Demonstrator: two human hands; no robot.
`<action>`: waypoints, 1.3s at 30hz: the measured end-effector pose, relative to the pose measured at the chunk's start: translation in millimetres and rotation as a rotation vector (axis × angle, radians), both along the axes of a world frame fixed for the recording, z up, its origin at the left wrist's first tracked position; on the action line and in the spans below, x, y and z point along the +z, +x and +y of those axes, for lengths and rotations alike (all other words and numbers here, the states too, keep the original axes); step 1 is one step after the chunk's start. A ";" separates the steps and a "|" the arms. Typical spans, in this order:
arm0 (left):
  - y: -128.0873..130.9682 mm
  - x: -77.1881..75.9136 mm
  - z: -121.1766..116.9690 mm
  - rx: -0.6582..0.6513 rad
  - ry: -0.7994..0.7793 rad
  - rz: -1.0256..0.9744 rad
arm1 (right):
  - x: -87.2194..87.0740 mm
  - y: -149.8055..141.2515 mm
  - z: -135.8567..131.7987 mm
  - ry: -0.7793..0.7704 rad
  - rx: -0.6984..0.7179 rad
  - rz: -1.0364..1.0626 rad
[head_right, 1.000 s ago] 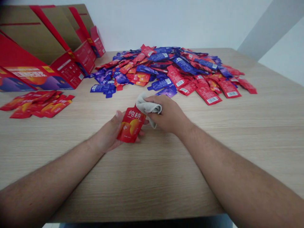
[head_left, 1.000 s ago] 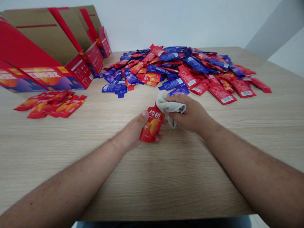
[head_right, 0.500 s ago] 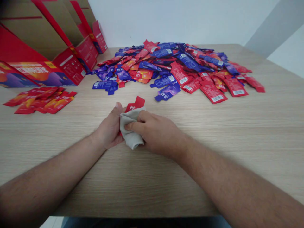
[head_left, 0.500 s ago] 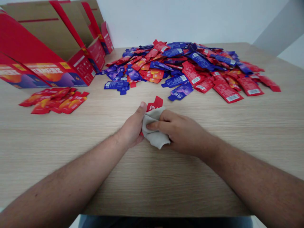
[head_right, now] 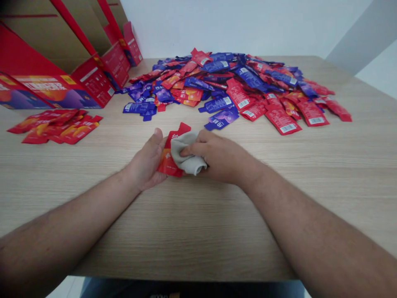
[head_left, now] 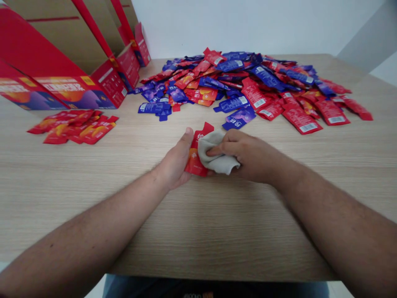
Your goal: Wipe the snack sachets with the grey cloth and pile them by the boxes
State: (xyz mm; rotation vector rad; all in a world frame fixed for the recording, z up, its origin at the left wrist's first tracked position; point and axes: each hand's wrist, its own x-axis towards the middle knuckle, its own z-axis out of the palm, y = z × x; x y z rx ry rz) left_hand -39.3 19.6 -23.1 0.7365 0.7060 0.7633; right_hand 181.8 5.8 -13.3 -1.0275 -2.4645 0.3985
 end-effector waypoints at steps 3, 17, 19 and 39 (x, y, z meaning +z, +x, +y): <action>-6.8 -1.1 3.1 -0.083 -0.006 0.002 | -10.6 9.5 16.4 0.126 -0.177 0.086; -10.4 17.5 2.9 0.052 -0.339 -0.112 | -18.3 9.8 28.9 -0.021 -0.554 0.411; -8.4 18.8 2.9 0.089 -0.337 -0.079 | -19.1 9.4 28.5 -0.045 -0.580 0.428; 5.5 10.5 5.6 0.195 -0.294 -0.082 | 6.5 -3.7 -9.1 0.405 -0.307 0.303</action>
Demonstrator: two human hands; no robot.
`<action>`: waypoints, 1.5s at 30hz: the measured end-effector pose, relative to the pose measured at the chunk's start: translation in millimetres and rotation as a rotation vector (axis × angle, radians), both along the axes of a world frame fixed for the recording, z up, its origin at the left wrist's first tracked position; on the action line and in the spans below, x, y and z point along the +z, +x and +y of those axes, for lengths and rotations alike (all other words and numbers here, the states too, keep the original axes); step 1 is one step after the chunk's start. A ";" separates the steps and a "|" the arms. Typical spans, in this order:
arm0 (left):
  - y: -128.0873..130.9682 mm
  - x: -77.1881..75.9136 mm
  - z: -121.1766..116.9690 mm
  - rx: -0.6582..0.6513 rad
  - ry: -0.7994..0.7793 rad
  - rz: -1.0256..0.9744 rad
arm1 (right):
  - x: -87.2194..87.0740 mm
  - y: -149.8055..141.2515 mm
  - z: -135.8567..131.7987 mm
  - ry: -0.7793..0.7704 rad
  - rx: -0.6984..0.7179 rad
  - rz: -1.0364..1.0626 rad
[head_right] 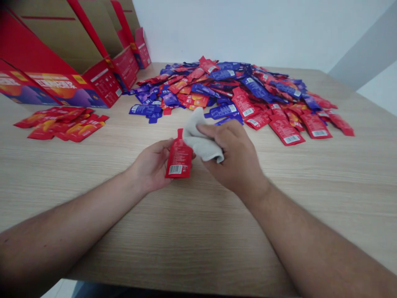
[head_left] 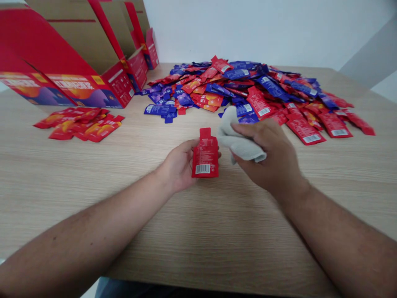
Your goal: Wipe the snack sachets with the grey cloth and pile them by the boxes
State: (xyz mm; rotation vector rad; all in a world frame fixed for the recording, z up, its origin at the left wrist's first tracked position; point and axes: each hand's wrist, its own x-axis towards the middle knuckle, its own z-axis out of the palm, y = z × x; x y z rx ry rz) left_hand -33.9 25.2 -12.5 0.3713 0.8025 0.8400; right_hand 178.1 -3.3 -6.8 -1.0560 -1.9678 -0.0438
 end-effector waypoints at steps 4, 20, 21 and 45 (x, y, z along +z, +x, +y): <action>1.2 0.0 -9.5 -0.089 -0.022 -0.119 | -13.1 -8.4 -1.9 -0.050 0.111 -0.128; 5.6 -2.1 -21.2 -0.180 0.088 0.061 | -8.2 -16.6 -11.9 -0.240 0.119 -0.196; 6.0 -1.7 -21.4 -0.171 0.087 0.063 | -9.3 -17.2 -12.0 -0.245 0.120 -0.188; 8.0 0.1 -24.8 -0.079 0.142 0.051 | -21.3 -19.2 -5.6 -0.224 0.237 -0.096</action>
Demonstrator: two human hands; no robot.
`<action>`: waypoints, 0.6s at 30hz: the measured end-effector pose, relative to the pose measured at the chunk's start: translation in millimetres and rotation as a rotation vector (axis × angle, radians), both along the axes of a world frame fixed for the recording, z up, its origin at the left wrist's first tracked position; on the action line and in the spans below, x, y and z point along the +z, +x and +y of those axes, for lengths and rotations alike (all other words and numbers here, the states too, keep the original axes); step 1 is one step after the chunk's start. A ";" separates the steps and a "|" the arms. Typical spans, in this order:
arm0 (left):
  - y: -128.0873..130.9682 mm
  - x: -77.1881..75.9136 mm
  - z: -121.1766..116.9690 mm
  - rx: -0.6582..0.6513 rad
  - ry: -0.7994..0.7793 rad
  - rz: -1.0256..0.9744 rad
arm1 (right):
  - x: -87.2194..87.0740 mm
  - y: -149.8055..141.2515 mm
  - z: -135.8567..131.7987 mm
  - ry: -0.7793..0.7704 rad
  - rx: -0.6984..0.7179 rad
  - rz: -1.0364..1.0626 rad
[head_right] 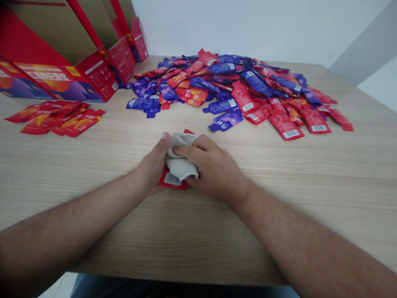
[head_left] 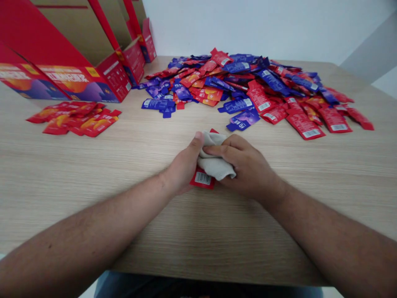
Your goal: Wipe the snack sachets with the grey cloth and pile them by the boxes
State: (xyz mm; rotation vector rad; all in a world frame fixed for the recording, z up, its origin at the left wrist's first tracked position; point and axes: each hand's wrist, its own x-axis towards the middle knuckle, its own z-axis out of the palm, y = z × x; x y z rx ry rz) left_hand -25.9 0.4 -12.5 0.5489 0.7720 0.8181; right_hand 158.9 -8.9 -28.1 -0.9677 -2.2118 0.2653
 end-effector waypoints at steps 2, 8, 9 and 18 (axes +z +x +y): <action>-1.5 -0.8 1.3 -0.053 -0.027 0.039 | -0.9 1.9 3.2 0.009 -0.083 -0.012; 0.5 -0.4 1.1 0.005 -0.011 0.025 | -2.9 1.3 1.7 0.017 -0.018 -0.001; 0.9 -0.4 1.0 0.015 -0.008 0.019 | -3.4 1.3 1.4 0.016 -0.003 0.001; -1.1 -0.6 0.6 -0.024 -0.037 0.050 | -3.1 4.1 4.5 0.025 -0.019 0.004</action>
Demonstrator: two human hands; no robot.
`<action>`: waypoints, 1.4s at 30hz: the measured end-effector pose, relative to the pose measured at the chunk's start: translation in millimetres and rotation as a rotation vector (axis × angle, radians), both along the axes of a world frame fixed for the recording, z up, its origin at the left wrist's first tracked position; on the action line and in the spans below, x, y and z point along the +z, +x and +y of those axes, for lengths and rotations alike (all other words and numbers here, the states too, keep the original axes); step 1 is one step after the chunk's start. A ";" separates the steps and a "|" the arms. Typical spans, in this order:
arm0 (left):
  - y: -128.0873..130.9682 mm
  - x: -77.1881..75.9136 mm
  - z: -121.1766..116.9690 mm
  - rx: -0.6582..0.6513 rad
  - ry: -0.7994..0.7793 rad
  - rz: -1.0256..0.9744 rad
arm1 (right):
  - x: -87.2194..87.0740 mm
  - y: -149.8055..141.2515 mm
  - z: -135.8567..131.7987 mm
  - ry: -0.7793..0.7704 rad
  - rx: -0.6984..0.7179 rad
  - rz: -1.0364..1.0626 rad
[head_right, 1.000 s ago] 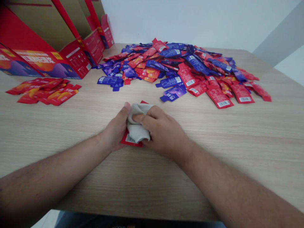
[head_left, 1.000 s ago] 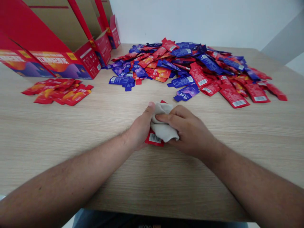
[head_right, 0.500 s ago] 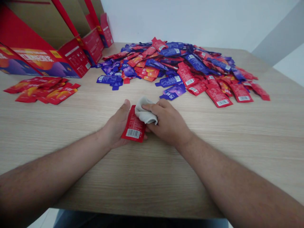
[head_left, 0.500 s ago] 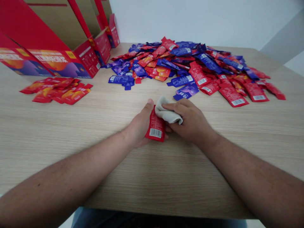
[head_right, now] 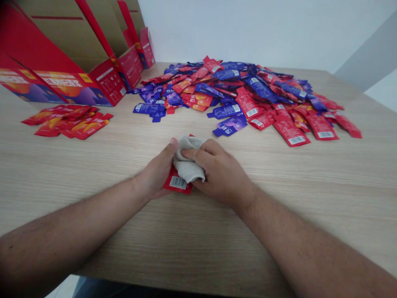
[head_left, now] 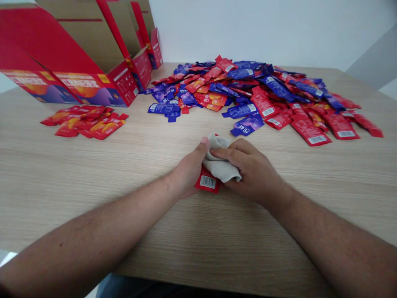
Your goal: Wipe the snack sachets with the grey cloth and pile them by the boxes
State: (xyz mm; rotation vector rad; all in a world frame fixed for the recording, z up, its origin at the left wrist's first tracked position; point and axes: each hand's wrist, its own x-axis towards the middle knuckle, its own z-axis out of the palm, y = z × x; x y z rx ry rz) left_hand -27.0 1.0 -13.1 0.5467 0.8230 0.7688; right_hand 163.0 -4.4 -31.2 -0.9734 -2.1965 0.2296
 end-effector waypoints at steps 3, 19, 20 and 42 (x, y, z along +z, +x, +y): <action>0.5 0.7 0.1 -0.033 -0.002 0.028 | 0.3 -0.6 -0.1 -0.001 -0.015 -0.009; 0.6 -1.5 0.4 0.029 0.036 -0.038 | 3.3 -0.9 -2.7 0.001 0.034 -0.017; 0.8 -1.7 0.5 0.029 0.034 -0.043 | 3.5 -1.1 -2.8 0.001 0.033 -0.019; 1.0 -1.8 4.7 -0.021 -0.060 -0.101 | 18.3 -3.8 -13.8 -0.050 0.111 -0.084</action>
